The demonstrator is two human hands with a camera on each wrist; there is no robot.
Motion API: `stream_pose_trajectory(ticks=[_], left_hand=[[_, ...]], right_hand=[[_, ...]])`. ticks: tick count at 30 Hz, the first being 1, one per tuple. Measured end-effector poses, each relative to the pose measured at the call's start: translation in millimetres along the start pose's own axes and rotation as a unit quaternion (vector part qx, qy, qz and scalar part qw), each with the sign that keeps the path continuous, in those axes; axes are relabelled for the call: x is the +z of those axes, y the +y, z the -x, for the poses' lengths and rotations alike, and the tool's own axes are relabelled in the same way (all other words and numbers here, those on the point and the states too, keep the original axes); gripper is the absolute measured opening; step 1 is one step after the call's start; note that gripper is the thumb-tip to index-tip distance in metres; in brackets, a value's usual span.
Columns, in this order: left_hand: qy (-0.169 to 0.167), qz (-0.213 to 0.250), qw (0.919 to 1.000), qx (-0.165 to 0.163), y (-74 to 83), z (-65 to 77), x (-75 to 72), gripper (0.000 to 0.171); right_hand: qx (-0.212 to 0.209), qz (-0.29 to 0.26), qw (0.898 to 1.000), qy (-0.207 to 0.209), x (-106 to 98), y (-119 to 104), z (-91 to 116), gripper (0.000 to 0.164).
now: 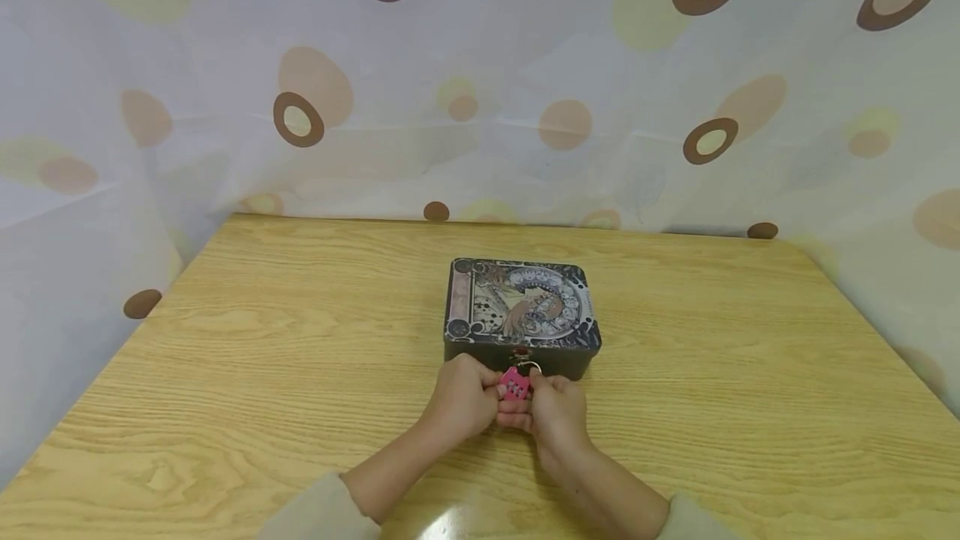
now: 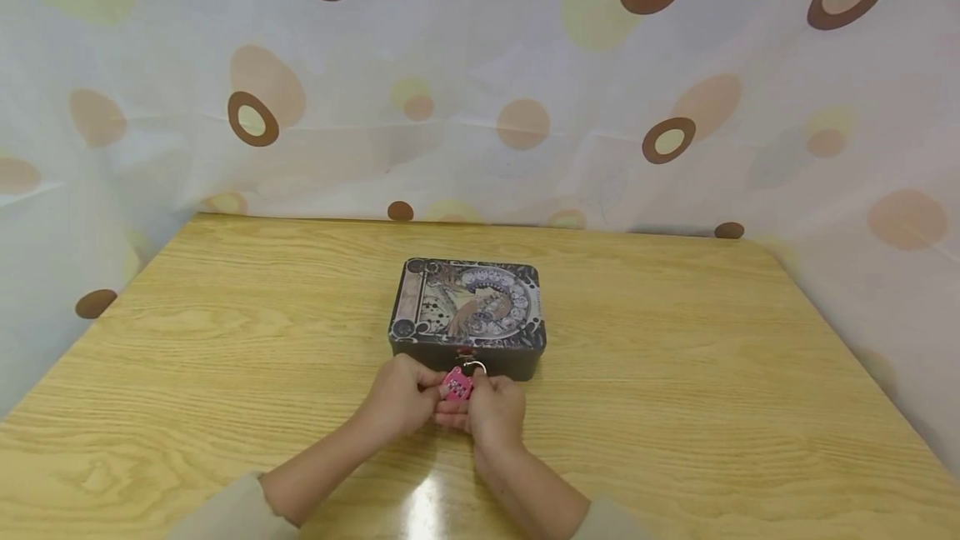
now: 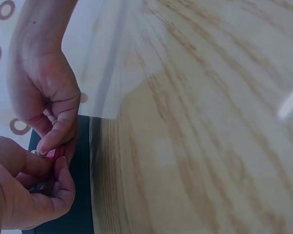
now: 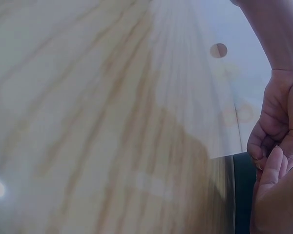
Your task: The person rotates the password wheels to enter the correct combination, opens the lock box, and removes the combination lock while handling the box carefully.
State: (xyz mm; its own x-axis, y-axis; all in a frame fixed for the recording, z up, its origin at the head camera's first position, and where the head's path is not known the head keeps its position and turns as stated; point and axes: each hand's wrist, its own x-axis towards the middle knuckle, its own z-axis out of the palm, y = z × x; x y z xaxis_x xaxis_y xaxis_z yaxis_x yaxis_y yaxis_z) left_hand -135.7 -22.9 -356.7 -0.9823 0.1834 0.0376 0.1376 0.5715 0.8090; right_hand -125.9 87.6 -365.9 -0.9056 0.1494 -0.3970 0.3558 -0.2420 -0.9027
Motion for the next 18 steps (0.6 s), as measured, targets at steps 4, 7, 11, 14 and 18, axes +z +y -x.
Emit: stream_pose_trajectory(ticks=[4,7,11,14,18], left_hand=[[-0.002,0.004,1.0000,-0.001,1.8,-0.5,0.0,0.011],[-0.003,0.007,1.0000,-0.003,3.2,-0.5,-0.8,0.012],[-0.004,0.000,1.0000,-0.006,5.0,-1.4,-2.1,0.012],[-0.007,-0.008,0.9999,-0.011,6.4,-2.7,-3.1,0.012],[-0.013,-0.015,0.9996,-0.021,8.1,-4.0,-4.3,0.012]], right_hand=[[0.000,-0.003,1.000,0.000,-0.7,0.6,0.1,0.028],[-0.003,-0.007,1.000,0.000,-0.5,1.0,0.6,0.031],[-0.006,-0.020,1.000,0.004,-0.1,2.4,0.4,0.032],[-0.004,-0.026,1.000,0.010,0.5,2.7,0.2,0.031],[0.005,-0.022,1.000,0.010,0.4,1.7,-1.0,0.033]])
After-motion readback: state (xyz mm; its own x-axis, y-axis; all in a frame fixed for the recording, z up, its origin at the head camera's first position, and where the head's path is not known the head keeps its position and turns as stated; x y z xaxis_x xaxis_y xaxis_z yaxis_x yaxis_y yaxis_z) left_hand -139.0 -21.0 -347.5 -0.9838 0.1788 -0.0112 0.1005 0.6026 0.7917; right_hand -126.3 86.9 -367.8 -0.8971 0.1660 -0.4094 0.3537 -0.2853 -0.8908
